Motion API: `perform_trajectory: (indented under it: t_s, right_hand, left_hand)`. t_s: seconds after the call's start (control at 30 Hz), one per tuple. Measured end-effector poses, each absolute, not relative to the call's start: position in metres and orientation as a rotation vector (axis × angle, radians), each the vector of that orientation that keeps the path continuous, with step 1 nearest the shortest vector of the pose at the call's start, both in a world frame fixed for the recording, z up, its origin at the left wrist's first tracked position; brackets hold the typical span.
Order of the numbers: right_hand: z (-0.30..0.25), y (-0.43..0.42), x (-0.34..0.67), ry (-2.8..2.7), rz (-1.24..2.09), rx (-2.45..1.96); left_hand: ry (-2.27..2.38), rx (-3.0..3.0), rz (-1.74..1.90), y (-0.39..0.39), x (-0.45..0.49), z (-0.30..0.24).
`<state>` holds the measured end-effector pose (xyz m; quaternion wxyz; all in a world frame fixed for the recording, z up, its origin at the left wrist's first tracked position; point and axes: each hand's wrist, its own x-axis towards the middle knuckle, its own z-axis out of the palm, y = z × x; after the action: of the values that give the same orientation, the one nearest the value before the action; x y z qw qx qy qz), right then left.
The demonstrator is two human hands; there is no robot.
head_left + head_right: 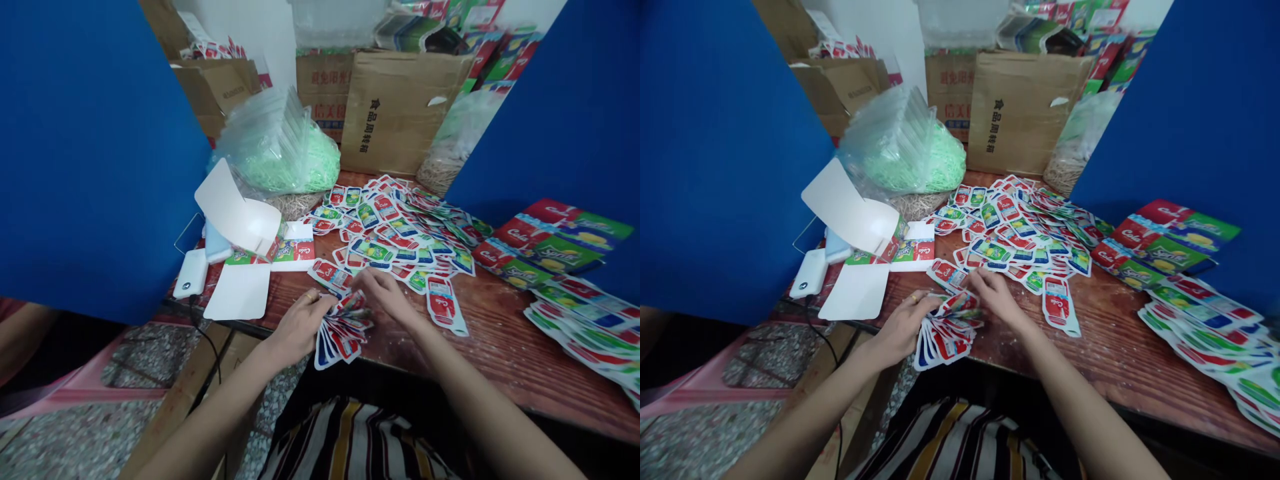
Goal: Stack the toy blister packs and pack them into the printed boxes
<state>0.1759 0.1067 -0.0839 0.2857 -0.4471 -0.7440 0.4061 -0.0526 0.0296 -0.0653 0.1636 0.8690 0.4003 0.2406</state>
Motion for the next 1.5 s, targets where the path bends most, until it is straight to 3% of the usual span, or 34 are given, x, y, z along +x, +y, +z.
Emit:
perform_trajectory:
  t_s: [0.13, 0.4, 0.83, 1.07, 1.27, 1.5]
  right_hand:
    - [-0.104, 0.146, 0.147, -2.314, 0.571, -1.533]
    - [-0.114, 0.150, 0.146, -2.370, 0.559, -1.487]
    - [-0.085, 0.191, 0.207, -1.771, 1.015, -1.310]
    - [-0.081, 0.180, 0.206, -1.837, 0.858, -1.571]
    - [-0.075, 0.142, 0.207, -1.375, 1.594, -1.291]
    - [-0.107, 0.095, 0.261, -1.071, 1.416, -1.710]
  left_hand:
    - [1.105, 2.495, 0.646, 0.030, -0.051, -0.060]
    - [1.171, 2.437, 0.640, 0.028, -0.059, -0.068]
    - [1.019, 2.535, 0.612, 0.029, -0.056, -0.059]
    - [1.035, 2.614, 0.520, 0.027, -0.058, -0.059]
    - [1.021, 2.650, 0.530, 0.025, -0.059, -0.059]
    - [1.021, 2.690, 0.539, 0.026, -0.059, -0.060]
